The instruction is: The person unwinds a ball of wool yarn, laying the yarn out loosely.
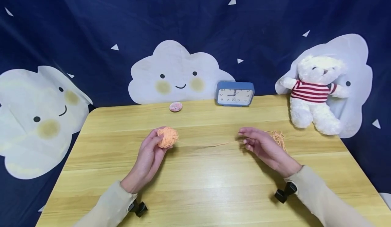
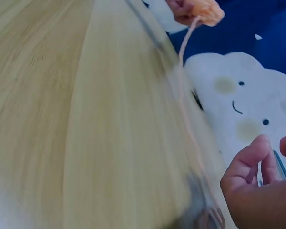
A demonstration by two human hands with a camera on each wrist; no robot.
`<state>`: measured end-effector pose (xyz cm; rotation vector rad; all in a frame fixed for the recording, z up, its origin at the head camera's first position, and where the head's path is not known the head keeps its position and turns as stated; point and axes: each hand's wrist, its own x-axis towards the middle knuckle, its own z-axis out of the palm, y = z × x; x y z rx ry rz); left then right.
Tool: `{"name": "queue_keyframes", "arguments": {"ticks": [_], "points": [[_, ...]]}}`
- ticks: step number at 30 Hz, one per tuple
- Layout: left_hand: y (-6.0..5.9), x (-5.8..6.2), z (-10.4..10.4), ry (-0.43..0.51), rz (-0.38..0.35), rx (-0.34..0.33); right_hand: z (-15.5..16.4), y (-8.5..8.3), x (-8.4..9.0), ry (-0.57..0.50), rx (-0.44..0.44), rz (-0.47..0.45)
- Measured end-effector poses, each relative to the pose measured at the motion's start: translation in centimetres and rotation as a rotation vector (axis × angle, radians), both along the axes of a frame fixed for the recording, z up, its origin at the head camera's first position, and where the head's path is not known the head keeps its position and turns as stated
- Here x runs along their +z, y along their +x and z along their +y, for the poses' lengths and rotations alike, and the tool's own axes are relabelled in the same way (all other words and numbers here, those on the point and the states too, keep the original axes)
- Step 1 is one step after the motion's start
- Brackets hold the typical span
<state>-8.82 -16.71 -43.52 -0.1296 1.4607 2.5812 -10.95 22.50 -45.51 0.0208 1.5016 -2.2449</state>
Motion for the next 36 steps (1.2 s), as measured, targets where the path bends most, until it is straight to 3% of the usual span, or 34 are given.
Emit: {"name": "queue_keyframes", "arguments": {"ticks": [10, 21, 26, 30, 36], "points": [[-0.1, 0.2, -0.2, 0.038, -0.006, -0.003, -4.8, -0.5, -0.8, 0.077, 0.091, 0.038], [0.0, 0.6, 0.0, 0.027, -0.008, -0.008, -9.6, -1.1, -0.3, 0.163, 0.398, 0.092], [0.1, 0.5, 0.0, 0.031, -0.016, 0.002, -10.5, -1.2, -0.7, 0.139, 0.5, 0.096], [0.0, 0.3, 0.1, 0.033, -0.018, 0.007, -10.6, -0.9, -0.8, 0.124, 0.513, 0.084], [0.0, 0.3, 0.0, 0.021, -0.017, 0.001, -9.7, -0.2, -0.4, 0.244, 0.436, 0.164]]}}
